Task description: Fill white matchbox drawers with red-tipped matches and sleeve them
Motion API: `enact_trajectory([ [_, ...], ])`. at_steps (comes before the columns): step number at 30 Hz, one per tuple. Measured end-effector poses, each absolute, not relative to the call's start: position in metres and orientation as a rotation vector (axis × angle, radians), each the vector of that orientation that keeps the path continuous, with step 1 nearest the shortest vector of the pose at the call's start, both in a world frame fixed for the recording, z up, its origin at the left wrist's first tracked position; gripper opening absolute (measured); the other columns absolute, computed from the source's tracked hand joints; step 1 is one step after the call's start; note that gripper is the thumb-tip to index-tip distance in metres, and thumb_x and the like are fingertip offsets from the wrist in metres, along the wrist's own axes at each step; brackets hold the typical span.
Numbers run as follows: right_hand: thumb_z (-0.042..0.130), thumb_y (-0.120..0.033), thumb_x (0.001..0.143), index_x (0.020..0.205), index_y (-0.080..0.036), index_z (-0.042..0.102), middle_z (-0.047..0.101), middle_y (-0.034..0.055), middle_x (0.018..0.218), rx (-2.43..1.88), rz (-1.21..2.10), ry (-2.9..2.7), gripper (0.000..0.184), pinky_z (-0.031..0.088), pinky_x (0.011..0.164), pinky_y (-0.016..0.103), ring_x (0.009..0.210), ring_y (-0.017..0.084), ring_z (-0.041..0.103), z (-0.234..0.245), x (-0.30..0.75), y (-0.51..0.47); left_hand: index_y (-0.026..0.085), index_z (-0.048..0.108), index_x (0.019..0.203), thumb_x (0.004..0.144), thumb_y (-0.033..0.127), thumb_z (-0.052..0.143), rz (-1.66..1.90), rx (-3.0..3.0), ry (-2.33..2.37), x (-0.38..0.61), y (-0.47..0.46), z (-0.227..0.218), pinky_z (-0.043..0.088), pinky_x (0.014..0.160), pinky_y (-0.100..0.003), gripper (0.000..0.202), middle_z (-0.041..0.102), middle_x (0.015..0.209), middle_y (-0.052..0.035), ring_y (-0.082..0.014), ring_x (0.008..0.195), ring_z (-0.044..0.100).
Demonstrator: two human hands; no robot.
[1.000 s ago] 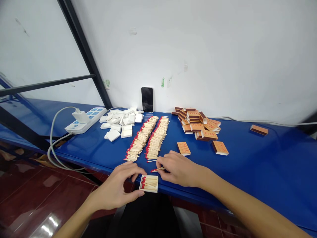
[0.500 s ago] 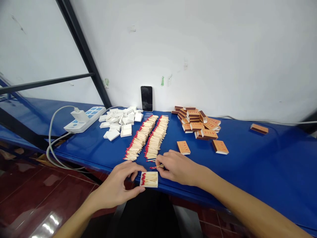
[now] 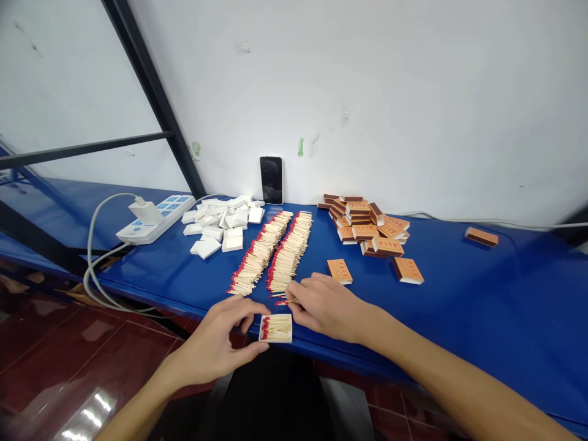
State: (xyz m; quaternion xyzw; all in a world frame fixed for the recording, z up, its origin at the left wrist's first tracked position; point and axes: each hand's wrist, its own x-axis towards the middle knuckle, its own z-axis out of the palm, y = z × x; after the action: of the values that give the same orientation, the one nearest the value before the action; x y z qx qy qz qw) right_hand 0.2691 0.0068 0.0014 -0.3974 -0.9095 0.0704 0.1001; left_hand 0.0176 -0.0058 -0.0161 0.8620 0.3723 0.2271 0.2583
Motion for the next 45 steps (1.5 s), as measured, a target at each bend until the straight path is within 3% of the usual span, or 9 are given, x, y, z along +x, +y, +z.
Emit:
enact_trajectory([
  [8,0.054,-0.017,0.093,0.086,-0.020,0.056,0.059,-0.0030,0.071,-0.982,0.548,-2.607,0.008,0.034,0.068,0.026,0.065,0.014,0.050,0.009,0.258,-0.004,0.022,0.068,0.105,0.081,0.031,0.076,0.679,2.368,1.076,0.025,-0.008,-0.019,0.036,0.067,-0.028,0.027,0.054,0.069,0.0038,-0.0167,0.068,0.052],
  [13,0.058,-0.019,0.091,0.086,-0.020,0.062,0.062,-0.0022,0.071,-1.053,0.531,-2.577,0.006,0.034,0.068,0.026,0.066,0.015,0.053,0.000,0.259,-0.005,0.023,0.068,0.106,0.079,0.028,0.077,0.695,2.374,1.059,0.025,-0.007,-0.018,0.036,0.065,-0.027,0.028,0.055,0.068,0.0043,-0.0161,0.067,0.052],
  [22,0.052,-0.030,0.101,0.100,-0.020,0.070,0.069,0.0002,0.074,-0.969,0.546,-2.554,0.021,0.035,0.070,0.028,0.067,0.015,0.057,0.002,0.259,-0.004,0.024,0.069,0.108,0.079,0.030,0.078,0.678,2.363,1.055,0.022,-0.008,-0.018,0.037,0.066,-0.027,0.031,0.054,0.069,0.0047,-0.0159,0.069,0.053],
  [28,0.050,-0.025,0.102,0.090,-0.019,0.071,0.069,0.0002,0.075,-0.912,0.551,-2.537,0.024,0.036,0.071,0.027,0.067,0.013,0.058,-0.004,0.257,-0.001,0.024,0.068,0.108,0.080,0.030,0.076,0.666,2.370,1.061,0.023,-0.008,-0.017,0.037,0.066,-0.027,0.029,0.055,0.068,0.0043,-0.0161,0.068,0.053],
  [33,0.051,-0.030,0.102,0.089,-0.019,0.073,0.061,0.0014,0.071,-0.875,0.486,-2.519,0.028,0.034,0.063,0.027,0.063,0.013,0.052,-0.006,0.254,-0.001,0.023,0.068,0.102,0.080,0.028,0.076,0.684,2.377,1.053,0.025,-0.009,-0.017,0.037,0.066,-0.027,0.024,0.056,0.068,0.0043,-0.0158,0.068,0.053],
  [40,0.047,-0.018,0.098,0.095,-0.016,0.064,0.063,0.0028,0.079,-0.870,0.446,-2.448,0.017,0.037,0.066,0.027,0.070,0.015,0.055,0.000,0.261,-0.002,0.024,0.068,0.107,0.080,0.029,0.077,0.680,2.384,1.050,0.023,-0.007,-0.018,0.037,0.066,-0.027,0.030,0.054,0.069,0.0042,-0.0162,0.069,0.053],
  [45,0.047,-0.020,0.098,0.097,-0.018,0.060,0.064,0.0016,0.078,-0.921,0.439,-2.483,0.014,0.037,0.063,0.026,0.066,0.014,0.055,-0.003,0.265,0.003,0.024,0.067,0.109,0.081,0.026,0.077,0.680,2.371,1.048,0.020,-0.006,-0.020,0.038,0.068,-0.027,0.030,0.054,0.069,0.0049,-0.0156,0.070,0.054],
])
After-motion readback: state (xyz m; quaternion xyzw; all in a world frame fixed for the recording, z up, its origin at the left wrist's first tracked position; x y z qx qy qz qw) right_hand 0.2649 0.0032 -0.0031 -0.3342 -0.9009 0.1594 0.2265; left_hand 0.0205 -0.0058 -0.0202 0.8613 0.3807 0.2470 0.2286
